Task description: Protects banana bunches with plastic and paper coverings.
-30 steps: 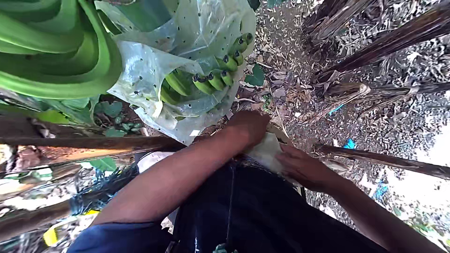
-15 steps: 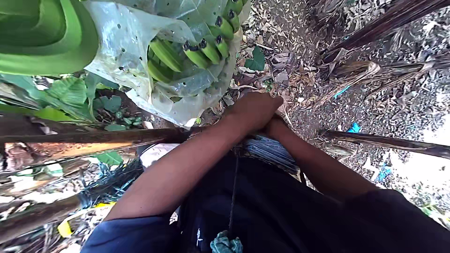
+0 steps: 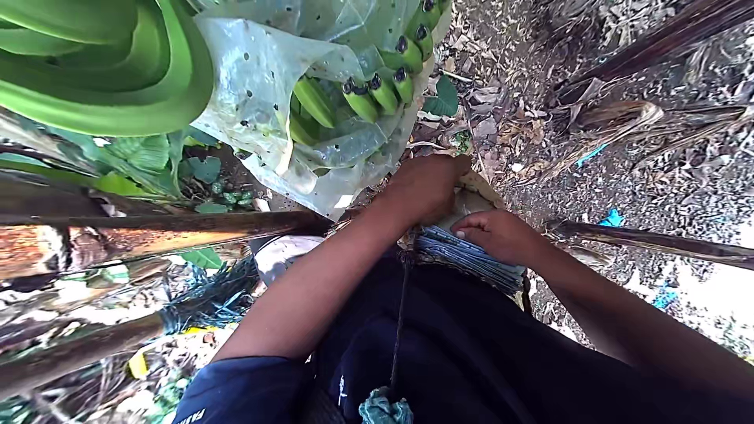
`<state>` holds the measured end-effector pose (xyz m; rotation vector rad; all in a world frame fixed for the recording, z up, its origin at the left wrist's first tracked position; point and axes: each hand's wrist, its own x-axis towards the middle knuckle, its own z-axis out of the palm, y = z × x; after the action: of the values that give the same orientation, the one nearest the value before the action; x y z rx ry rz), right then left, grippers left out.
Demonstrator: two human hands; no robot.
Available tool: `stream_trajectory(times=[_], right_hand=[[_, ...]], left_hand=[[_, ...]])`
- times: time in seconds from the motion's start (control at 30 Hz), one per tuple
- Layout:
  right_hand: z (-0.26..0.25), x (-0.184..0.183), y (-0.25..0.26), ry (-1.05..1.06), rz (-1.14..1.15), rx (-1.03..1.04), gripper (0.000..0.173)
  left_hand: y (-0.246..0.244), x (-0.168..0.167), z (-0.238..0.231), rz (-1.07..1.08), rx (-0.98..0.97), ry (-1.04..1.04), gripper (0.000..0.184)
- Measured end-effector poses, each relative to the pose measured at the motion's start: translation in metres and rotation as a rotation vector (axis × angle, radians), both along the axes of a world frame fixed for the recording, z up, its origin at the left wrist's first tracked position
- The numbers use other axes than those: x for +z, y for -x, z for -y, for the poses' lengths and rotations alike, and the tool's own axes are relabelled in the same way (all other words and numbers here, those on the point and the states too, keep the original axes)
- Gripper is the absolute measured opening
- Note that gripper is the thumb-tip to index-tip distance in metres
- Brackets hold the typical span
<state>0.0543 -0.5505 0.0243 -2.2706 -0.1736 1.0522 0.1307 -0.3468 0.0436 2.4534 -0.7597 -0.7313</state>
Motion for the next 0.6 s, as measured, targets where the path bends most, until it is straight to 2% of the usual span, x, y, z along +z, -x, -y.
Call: stream_trajectory(times=[0.2,0.37,0.5,0.6], right_hand=[[-0.012,-0.035,-0.025,-0.041,-0.106,0.052,0.031],[-0.019,-0.034,-0.016,-0.038,-0.034,0.167,0.018],[-0.014,-0.027,0.0,-0.05,-0.08,0.278,0.024],[-0.013,-0.027,0.0,-0.009,-0.106,0.422,0.041]], left_hand=[[0.0,-0.001,-0.001,-0.042,-0.003,-0.02,0.033],[0.003,-0.006,-0.01,-0.073,0.023,-0.007,0.032],[0.01,-0.01,-0.016,0.03,0.006,0.137,0.029],[0.018,0.008,-0.013,0.05,-0.107,0.074,0.042]])
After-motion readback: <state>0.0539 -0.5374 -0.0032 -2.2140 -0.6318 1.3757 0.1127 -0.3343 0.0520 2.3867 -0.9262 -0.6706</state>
